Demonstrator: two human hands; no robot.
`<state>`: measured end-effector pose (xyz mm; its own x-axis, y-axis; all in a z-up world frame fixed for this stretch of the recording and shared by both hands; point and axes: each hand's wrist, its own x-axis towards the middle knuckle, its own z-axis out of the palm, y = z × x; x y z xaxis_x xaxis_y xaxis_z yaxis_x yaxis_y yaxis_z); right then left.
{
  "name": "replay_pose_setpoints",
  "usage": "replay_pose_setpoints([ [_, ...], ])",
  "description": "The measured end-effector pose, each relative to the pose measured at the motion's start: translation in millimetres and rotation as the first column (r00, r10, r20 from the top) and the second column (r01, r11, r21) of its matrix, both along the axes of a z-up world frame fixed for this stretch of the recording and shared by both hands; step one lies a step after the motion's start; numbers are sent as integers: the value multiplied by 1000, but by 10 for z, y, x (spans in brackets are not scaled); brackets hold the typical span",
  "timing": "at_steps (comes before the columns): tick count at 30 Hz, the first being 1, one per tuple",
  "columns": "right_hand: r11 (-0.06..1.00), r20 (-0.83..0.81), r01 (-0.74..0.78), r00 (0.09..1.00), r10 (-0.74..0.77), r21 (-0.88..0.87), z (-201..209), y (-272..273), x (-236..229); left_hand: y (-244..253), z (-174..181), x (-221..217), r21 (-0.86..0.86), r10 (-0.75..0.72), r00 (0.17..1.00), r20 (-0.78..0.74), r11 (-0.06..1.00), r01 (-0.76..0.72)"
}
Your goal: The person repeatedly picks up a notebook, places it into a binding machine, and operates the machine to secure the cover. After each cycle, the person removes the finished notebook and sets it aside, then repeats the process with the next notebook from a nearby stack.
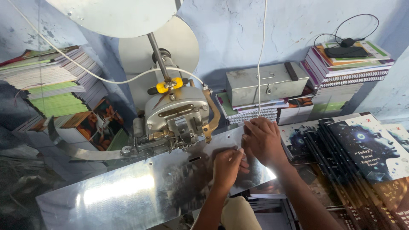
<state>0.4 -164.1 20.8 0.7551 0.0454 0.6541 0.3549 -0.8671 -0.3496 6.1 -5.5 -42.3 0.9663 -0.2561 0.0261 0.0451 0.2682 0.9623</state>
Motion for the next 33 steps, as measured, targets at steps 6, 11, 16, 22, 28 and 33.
replay_pose_setpoints([
  [6,996,86,-66,994,62,53,64,75,-22,12,2,7,31,23,1000,-20,999,-22],
  [11,998,119,-54,992,50,24,30,105,-28,101,18,-24,-6,84,993,-86,996,-85],
  [16,999,107,-26,994,28,-25,-12,88,-1,244,106,-161,25,327,943,-52,945,-327],
  [22,1000,90,-18,996,17,1,-35,107,4,640,242,-290,202,467,872,147,849,-489],
  [28,998,116,-18,993,25,-61,-25,105,-25,1096,325,-414,521,465,738,489,522,-675],
  [33,1000,106,-8,994,9,-13,-36,131,-20,1297,405,-528,603,403,705,583,367,-709],
])
